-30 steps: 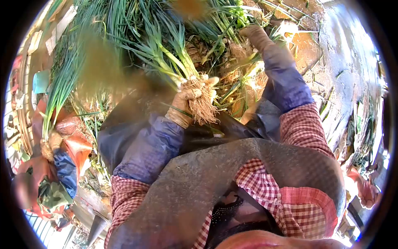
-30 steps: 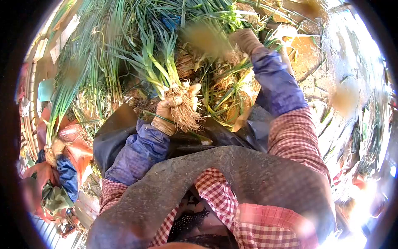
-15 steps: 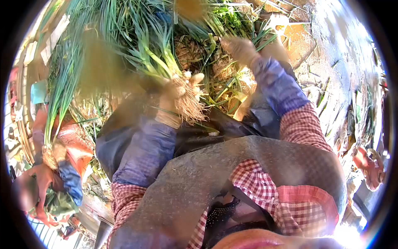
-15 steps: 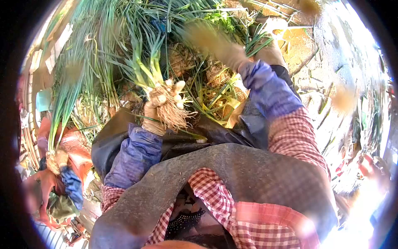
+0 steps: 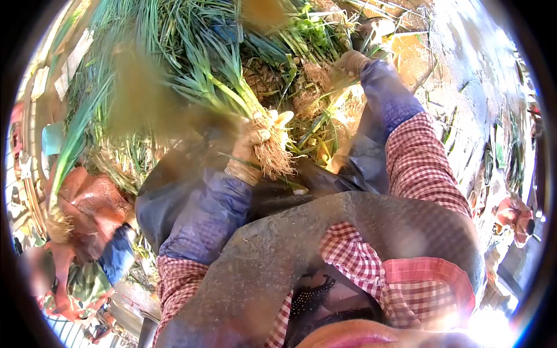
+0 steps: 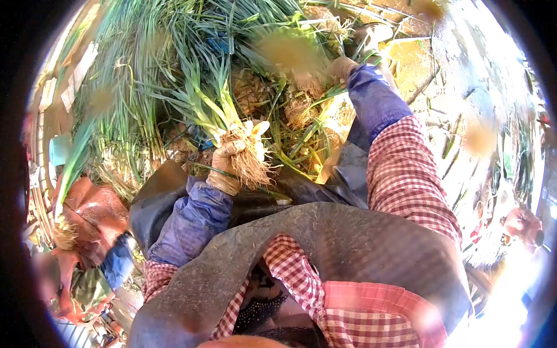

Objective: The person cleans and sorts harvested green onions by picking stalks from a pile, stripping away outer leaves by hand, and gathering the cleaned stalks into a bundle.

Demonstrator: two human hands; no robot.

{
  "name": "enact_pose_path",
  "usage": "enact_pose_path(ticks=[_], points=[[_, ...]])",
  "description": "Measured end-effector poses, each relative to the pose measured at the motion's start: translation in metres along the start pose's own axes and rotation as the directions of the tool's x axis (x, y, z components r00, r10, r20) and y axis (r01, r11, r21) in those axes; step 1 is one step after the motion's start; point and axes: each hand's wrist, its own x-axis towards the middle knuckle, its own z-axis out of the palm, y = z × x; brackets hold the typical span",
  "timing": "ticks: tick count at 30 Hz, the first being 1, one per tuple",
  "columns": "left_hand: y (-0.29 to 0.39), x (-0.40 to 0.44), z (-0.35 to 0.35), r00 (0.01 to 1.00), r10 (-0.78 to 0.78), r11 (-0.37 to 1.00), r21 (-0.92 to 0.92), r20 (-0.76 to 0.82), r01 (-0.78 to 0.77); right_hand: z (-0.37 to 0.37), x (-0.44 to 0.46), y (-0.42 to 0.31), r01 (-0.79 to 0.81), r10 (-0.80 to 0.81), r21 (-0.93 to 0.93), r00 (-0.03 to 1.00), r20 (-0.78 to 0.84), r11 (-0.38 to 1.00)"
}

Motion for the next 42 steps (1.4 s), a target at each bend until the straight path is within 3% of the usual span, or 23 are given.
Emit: enact_pose_path(ticks=[1,2,4,8,12,13,15,16,18,19,20,22,23,24,26,28,30,32,34,36,37,40,42], points=[[0.002,0.001,0.001,1.0,0.021,0.999,0.041,0.001,-0.021,0.003,-0.008,0.001,0.043,-0.067,-0.132,0.981,-0.184,0.99],[0.003,0.002,0.0,1.0,0.026,0.999,0.042,0.007,-0.026,0.014,-0.003,-0.001,0.041,-0.067,-0.137,0.979,-0.19,0.99],[0.002,0.002,-0.007,0.996,-0.041,0.999,-0.011,-0.075,0.04,0.028,-0.019,-0.024,0.044,-0.055,-0.147,0.996,-0.075,0.988],[0.001,0.004,-0.008,1.0,0.016,0.999,0.045,-0.016,-0.016,0.031,-0.059,-0.06,0.09,-0.066,-0.189,0.989,0.13,0.978],[0.001,0.006,0.002,0.998,0.05,0.997,0.063,0.037,-0.052,-0.018,-0.12,-0.086,0.26,-0.217,-0.471,0.965,0.144,0.843],[0.005,0.006,0.007,0.996,0.028,0.996,0.081,0.09,-0.036,-0.028,-0.133,-0.091,-0.002,-0.011,-0.142,0.996,-0.094,0.99],[0.006,0.004,0.014,0.986,0.011,0.999,0.04,0.164,-0.018,-0.04,-0.176,-0.119,-0.199,0.258,0.248,0.937,-0.235,0.948],[0.005,0.005,0.016,0.982,0.018,1.0,-0.022,0.188,-0.014,-0.041,-0.21,-0.144,0.015,-0.082,-0.157,0.9,-0.427,0.988],[0.001,0.017,-0.014,0.996,0.088,0.974,0.208,-0.006,-0.085,-0.038,-0.221,-0.17,0.164,-0.131,0.071,0.933,-0.335,0.984],[0.0,0.02,-0.024,0.999,0.016,0.989,0.144,-0.036,-0.011,-0.036,-0.227,-0.183,0.216,-0.156,0.193,0.945,-0.287,0.957],[0.0,0.006,0.014,0.998,0.063,0.992,0.11,-0.014,-0.061,-0.046,-0.253,-0.21,0.224,-0.15,0.342,0.962,-0.23,0.912],[0.0,0.006,0.002,0.987,-0.013,0.983,0.181,-0.162,0.043,-0.009,-0.231,-0.213,0.463,-0.301,0.424,0.868,-0.394,0.778],[-0.001,0.005,0.004,0.986,-0.01,0.994,0.104,-0.169,0.028,0.024,-0.201,-0.208,0.601,-0.379,0.414,0.777,-0.502,0.684],[0.0,0.004,0.003,0.985,-0.008,0.995,0.101,-0.175,0.026,0.017,-0.211,-0.212,0.602,-0.384,0.415,0.778,-0.498,0.682],[0.005,0.003,0.001,0.983,-0.091,0.992,0.067,-0.161,0.103,-0.006,-0.236,-0.219,0.408,-0.407,0.641,0.899,-0.159,0.65],[0.004,0.002,0.004,0.988,-0.101,0.993,0.051,-0.116,0.108,0.008,-0.212,-0.205,0.716,-0.599,0.515,0.688,-0.41,0.471],[0.0,0.0,0.011,0.985,-0.056,0.992,0.106,-0.164,0.074,-0.001,-0.211,-0.198,0.195,-0.444,0.847,0.895,0.053,0.494],[-0.004,0.004,-0.002,0.975,-0.107,0.991,0.062,-0.196,0.121,-0.007,-0.22,-0.202,0.166,-0.37,0.895,0.929,-0.001,0.414],[-0.008,0.003,0.003,0.965,-0.072,0.989,0.109,-0.251,0.102,-0.01,-0.194,-0.196,0.066,-0.214,0.838,0.975,0.062,0.542],[-0.006,0.001,0.012,0.971,-0.074,0.99,0.099,-0.226,0.098,-0.017,-0.187,-0.201,0.045,-0.094,0.852,0.996,0.005,0.521],[-0.006,0.001,0.014,0.976,-0.075,0.992,0.089,-0.205,0.094,-0.023,-0.183,-0.205,0.23,-0.027,0.841,0.968,-0.25,0.49],[-0.012,0.008,-0.002,0.972,-0.033,0.967,0.237,-0.232,0.089,-0.039,-0.187,-0.216,0.381,0.103,0.752,0.856,-0.507,0.537],[-0.011,0.004,0.004,0.982,-0.048,0.984,0.161,-0.184,0.078,-0.038,-0.179,-0.211,0.548,-0.006,0.59,0.736,-0.677,0.593]])
